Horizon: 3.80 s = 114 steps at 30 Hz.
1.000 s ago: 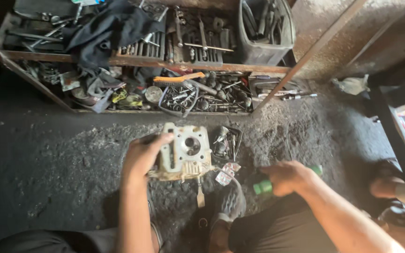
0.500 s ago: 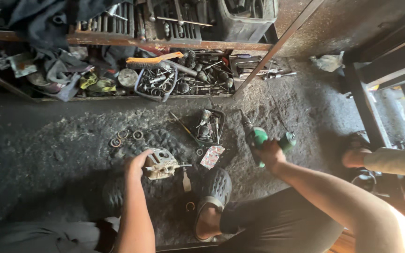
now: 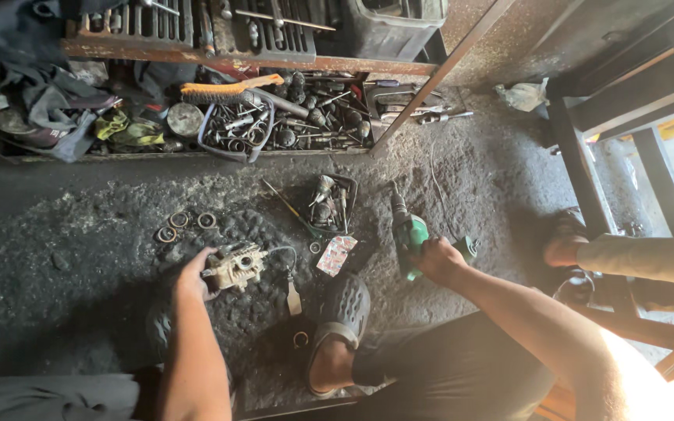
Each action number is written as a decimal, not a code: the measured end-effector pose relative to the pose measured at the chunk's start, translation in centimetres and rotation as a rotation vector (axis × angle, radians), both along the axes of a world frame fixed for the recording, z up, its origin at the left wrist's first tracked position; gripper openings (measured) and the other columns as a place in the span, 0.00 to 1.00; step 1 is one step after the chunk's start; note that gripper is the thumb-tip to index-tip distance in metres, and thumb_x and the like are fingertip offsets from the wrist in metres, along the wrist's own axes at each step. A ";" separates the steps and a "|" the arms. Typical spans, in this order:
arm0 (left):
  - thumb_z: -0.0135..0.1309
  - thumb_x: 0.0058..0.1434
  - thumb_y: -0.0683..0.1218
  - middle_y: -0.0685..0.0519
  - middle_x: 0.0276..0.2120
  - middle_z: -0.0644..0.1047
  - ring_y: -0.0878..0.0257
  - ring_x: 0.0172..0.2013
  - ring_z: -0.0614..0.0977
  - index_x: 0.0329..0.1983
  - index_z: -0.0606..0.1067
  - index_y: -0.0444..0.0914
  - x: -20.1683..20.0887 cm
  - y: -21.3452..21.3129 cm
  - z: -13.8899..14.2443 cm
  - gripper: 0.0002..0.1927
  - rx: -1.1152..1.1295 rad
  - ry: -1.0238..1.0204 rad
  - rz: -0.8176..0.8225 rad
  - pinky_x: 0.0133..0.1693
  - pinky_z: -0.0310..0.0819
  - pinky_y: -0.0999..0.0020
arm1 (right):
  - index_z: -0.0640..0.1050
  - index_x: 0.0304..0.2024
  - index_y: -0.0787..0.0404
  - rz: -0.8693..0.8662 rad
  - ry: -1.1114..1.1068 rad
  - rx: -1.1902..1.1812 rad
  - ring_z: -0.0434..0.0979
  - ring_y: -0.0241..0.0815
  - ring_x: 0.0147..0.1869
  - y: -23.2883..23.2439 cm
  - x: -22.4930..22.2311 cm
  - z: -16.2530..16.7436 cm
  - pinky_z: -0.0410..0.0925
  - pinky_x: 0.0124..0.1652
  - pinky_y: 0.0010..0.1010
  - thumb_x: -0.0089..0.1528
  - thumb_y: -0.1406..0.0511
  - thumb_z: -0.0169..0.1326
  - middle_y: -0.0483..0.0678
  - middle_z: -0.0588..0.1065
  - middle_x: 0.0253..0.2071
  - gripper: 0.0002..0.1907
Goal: The person uses a green power drill to work on a metallic engine component, likely a cylinder head, while sitting on the floor. They periodically lift the part to inspect it and use a screwdriver to adjust or remove small components.
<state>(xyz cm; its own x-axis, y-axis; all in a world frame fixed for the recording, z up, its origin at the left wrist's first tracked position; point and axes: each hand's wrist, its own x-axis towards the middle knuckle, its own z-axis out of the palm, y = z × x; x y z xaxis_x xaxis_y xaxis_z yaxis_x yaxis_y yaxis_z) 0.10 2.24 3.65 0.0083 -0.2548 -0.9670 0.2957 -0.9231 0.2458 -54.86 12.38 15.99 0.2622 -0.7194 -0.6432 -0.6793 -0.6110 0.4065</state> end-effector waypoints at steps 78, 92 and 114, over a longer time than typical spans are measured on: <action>0.62 0.48 0.63 0.36 0.45 0.82 0.48 0.49 0.85 0.42 0.81 0.28 -3.8 -0.2 0.3 0.35 -0.349 -0.652 -0.283 0.49 0.76 0.57 | 0.66 0.64 0.65 -0.548 -0.684 -0.179 0.82 0.59 0.44 -15.3 29.4 -7.0 0.76 0.39 0.43 0.58 0.67 0.48 0.69 0.68 0.59 0.30; 0.63 0.49 0.56 0.41 0.44 0.84 0.52 0.44 0.86 0.44 0.82 0.32 -4.2 0.9 1.9 0.27 -0.533 -0.625 -0.163 0.48 0.76 0.59 | 0.71 0.56 0.68 -0.464 -0.932 -0.438 0.79 0.60 0.49 -15.8 30.3 -4.9 0.73 0.45 0.46 0.56 0.69 0.50 0.62 0.77 0.47 0.24; 0.64 0.48 0.56 0.41 0.41 0.84 0.55 0.39 0.85 0.40 0.81 0.26 -4.5 0.1 5.1 0.28 -0.449 -0.522 -0.136 0.41 0.78 0.57 | 0.80 0.34 0.65 -0.684 -0.944 -0.069 0.81 0.62 0.44 1.4 29.0 3.5 0.74 0.44 0.48 0.56 0.67 0.52 0.62 0.79 0.34 0.09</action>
<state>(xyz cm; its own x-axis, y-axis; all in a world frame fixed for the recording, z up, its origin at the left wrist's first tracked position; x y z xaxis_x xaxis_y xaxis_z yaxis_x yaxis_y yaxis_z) -4.45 2.31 8.80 0.3829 -0.6603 -0.6460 -0.0754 -0.7193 0.6906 -25.81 13.76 19.53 0.1599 -0.9215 -0.3539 -0.9085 0.0029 -0.4179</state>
